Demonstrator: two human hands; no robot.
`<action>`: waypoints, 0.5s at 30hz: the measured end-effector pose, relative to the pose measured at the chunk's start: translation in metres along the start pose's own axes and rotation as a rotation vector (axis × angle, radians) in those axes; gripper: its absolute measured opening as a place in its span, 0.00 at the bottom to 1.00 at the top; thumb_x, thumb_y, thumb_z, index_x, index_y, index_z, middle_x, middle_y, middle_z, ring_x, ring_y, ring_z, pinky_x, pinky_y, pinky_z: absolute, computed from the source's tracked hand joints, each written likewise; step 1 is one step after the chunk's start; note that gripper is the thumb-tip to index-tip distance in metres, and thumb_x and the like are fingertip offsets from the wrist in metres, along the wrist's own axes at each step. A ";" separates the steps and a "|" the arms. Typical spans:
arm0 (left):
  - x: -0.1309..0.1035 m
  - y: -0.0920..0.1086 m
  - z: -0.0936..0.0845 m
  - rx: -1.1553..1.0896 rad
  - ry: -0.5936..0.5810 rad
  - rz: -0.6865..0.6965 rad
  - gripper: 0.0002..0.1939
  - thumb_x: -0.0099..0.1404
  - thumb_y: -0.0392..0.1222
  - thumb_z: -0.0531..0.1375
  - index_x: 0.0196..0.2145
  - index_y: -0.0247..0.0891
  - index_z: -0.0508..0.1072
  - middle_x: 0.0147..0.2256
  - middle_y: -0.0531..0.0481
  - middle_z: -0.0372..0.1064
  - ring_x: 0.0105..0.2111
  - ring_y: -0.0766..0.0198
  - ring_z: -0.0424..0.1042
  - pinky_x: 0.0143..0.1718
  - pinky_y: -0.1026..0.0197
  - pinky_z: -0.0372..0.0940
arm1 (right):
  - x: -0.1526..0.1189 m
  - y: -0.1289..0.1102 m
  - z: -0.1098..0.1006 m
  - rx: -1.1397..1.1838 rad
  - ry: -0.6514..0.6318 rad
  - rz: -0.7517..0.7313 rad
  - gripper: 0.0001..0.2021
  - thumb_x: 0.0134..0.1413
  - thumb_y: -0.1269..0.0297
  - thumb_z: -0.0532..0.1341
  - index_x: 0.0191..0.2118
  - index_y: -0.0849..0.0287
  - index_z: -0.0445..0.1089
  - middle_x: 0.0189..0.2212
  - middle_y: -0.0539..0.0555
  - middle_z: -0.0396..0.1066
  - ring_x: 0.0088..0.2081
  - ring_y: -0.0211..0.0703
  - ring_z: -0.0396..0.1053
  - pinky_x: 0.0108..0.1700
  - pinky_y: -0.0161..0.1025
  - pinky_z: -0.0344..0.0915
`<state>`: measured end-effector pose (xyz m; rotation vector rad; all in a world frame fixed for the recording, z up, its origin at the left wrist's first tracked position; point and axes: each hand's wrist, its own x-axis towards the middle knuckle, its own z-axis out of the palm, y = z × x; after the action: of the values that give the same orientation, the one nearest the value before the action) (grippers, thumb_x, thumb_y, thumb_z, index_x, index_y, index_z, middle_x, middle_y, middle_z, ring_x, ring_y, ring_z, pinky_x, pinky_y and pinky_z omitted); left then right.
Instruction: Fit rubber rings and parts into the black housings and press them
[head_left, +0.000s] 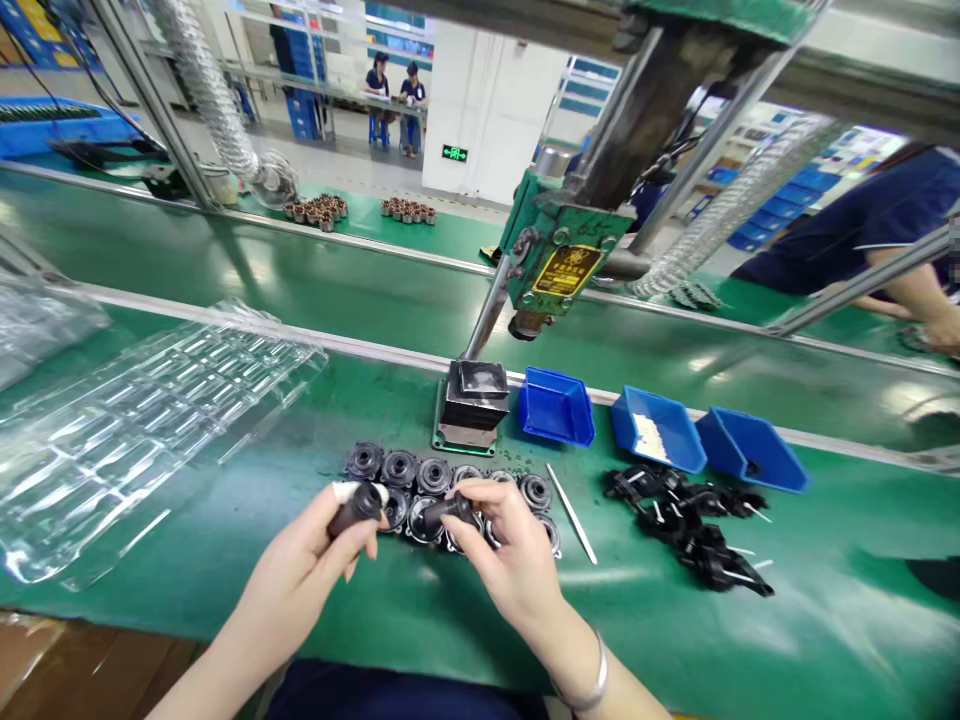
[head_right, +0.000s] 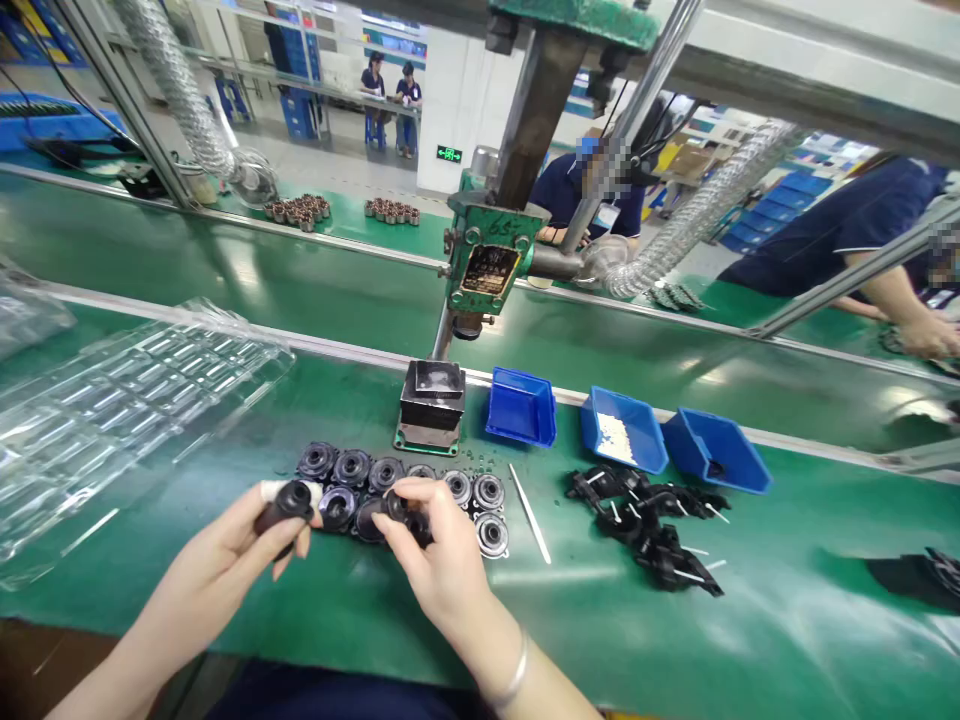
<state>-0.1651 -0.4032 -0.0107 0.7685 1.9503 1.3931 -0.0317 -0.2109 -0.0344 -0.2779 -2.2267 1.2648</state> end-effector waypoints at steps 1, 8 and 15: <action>0.001 0.000 -0.005 -0.028 0.050 0.006 0.14 0.74 0.54 0.51 0.44 0.43 0.67 0.32 0.53 0.68 0.26 0.66 0.65 0.31 0.63 0.64 | 0.003 0.004 0.000 -0.109 -0.034 -0.059 0.09 0.65 0.63 0.63 0.48 0.56 0.65 0.43 0.57 0.74 0.44 0.46 0.74 0.47 0.43 0.73; 0.005 -0.007 -0.013 0.250 0.169 0.218 0.09 0.73 0.49 0.54 0.44 0.43 0.71 0.41 0.48 0.67 0.33 0.64 0.71 0.35 0.64 0.69 | 0.019 -0.009 -0.004 -0.374 -0.354 -0.258 0.18 0.64 0.65 0.64 0.56 0.59 0.64 0.56 0.63 0.67 0.58 0.55 0.65 0.60 0.56 0.65; 0.003 -0.021 0.003 0.275 0.073 0.275 0.23 0.71 0.48 0.58 0.61 0.52 0.59 0.47 0.52 0.74 0.47 0.61 0.76 0.49 0.61 0.72 | 0.025 -0.023 0.011 0.093 -0.308 -0.123 0.10 0.65 0.66 0.63 0.51 0.53 0.69 0.43 0.51 0.73 0.45 0.39 0.72 0.49 0.36 0.70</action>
<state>-0.1673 -0.4050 -0.0320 1.1648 2.1868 1.3349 -0.0566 -0.2204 -0.0100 0.0957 -2.3865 1.4169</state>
